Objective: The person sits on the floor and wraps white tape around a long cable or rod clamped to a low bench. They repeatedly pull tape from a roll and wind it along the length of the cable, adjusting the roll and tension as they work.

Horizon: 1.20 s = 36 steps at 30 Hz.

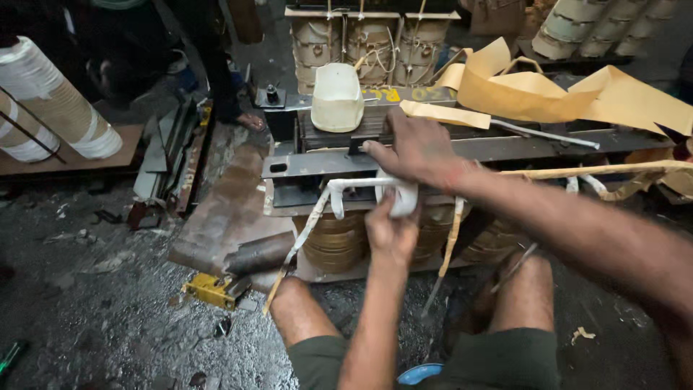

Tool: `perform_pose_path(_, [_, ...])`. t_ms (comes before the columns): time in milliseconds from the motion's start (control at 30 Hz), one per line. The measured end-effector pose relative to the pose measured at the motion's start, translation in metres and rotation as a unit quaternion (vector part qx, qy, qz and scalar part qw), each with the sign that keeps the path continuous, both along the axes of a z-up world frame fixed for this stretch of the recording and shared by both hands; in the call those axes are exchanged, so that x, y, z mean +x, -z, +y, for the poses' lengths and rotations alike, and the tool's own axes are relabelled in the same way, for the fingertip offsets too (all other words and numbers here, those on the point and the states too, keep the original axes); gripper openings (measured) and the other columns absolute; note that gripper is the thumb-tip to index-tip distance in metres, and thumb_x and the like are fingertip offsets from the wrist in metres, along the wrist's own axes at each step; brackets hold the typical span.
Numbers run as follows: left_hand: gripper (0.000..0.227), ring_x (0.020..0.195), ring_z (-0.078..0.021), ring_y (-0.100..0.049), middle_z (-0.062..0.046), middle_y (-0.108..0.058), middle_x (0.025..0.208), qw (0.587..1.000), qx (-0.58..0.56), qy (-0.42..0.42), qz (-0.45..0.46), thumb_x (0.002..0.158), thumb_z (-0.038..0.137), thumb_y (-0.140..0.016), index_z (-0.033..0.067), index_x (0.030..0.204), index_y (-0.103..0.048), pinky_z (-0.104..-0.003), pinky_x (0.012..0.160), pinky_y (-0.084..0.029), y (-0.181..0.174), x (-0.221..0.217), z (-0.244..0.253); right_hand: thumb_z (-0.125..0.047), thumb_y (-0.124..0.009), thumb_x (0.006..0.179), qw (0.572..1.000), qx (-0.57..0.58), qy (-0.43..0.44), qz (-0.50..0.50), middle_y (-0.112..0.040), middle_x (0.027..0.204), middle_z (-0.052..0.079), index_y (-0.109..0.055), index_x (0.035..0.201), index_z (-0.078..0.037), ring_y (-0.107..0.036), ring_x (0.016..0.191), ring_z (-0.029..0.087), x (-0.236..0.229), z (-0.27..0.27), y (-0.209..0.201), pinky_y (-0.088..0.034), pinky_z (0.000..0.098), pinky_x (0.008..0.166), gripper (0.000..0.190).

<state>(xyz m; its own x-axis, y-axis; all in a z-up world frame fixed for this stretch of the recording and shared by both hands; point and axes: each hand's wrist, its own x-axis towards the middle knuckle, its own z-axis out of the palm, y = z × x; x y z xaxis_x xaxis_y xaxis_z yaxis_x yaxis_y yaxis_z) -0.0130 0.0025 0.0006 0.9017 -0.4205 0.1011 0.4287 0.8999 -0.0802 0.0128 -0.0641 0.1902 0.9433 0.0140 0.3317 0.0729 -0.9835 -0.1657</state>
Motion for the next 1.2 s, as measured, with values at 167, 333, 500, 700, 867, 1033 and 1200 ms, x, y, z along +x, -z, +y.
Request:
perform_pose_path(167, [0.051,0.123,-0.0319,-0.062,-0.015,-0.066,0.131,0.994,0.023,0.053,0.091,0.088,0.020,-0.063,0.0011,0.135,-0.057,-0.047,0.112,-0.047,0.021,-0.099,0.008,-0.036,-0.078,0.091,0.933,0.014,-0.157,-0.324,-0.065,0.100,0.021,-0.043,0.129,-0.003,-0.066,0.090,0.038,-0.131,0.017,0.028,-0.054,0.0470,0.081,0.062])
perform_pose_path(333, [0.054,0.126,-0.0304,-0.058,-0.016,-0.063,0.135,0.993,0.095,0.060,0.032,0.098,0.033,-0.056,-0.0034,0.138,-0.055,-0.044,0.110,-0.046,0.053,-0.141,0.001,-0.032,-0.069,0.084,0.977,0.199,-0.009,-0.071,-0.070,0.106,0.024,-0.027,0.160,-0.015,-0.073,0.090,0.041,-0.177,0.021,0.077,-0.059,0.0444,0.075,0.088])
perform_pose_path(500, [0.043,0.110,-0.0227,-0.069,-0.010,-0.072,0.122,0.849,0.430,-0.231,-0.203,0.107,0.036,-0.046,0.0058,0.130,-0.067,-0.039,0.095,-0.058,0.051,-0.180,0.008,-0.037,-0.067,0.087,0.975,0.200,-0.010,0.097,-0.077,0.100,0.013,-0.049,0.155,-0.024,-0.079,0.084,0.024,-0.223,-0.015,0.034,-0.063,0.0406,0.073,0.072])
perform_pose_path(700, [0.053,0.110,-0.0328,-0.066,-0.018,-0.066,0.116,0.954,0.271,-0.057,-0.115,0.105,0.046,-0.050,0.0004,0.130,-0.057,-0.053,0.099,-0.053,0.013,-0.042,0.029,-0.040,-0.069,0.089,0.984,0.017,0.141,0.108,-0.080,0.092,0.012,-0.065,0.143,-0.018,-0.078,0.078,0.020,-0.134,-0.053,-0.111,-0.062,0.0362,0.076,0.059])
perform_pose_path(867, [0.063,0.117,-0.0333,-0.064,-0.014,-0.069,0.125,0.984,0.087,0.089,-0.124,0.099,0.058,-0.046,0.0064,0.132,-0.061,-0.056,0.104,-0.050,-0.039,0.019,0.011,-0.026,-0.070,0.083,0.969,0.104,0.129,0.186,-0.078,0.092,0.012,-0.071,0.123,-0.011,-0.075,0.076,0.024,0.020,-0.014,-0.080,-0.057,0.0357,0.069,0.043])
perform_pose_path(1033, [0.047,0.117,-0.0350,-0.064,-0.017,-0.068,0.132,0.982,-0.114,0.125,-0.086,0.115,0.044,-0.059,0.0041,0.141,-0.061,-0.048,0.094,-0.050,-0.019,0.019,-0.005,-0.033,-0.081,0.069,0.927,-0.103,0.023,0.359,-0.076,0.097,0.023,-0.072,0.111,0.007,-0.076,0.090,0.037,0.058,0.015,-0.017,-0.061,0.0486,0.080,0.058])
perform_pose_path(1200, [0.037,0.120,-0.0249,-0.065,-0.007,-0.069,0.127,0.999,-0.011,0.016,-0.045,0.093,0.010,-0.069,0.0089,0.129,-0.061,-0.044,0.104,-0.054,0.013,0.002,-0.020,-0.051,-0.081,0.086,0.997,-0.002,-0.054,0.051,-0.072,0.100,0.021,-0.058,0.123,-0.002,-0.070,0.093,0.038,0.009,0.012,-0.023,-0.054,0.0481,0.080,0.066])
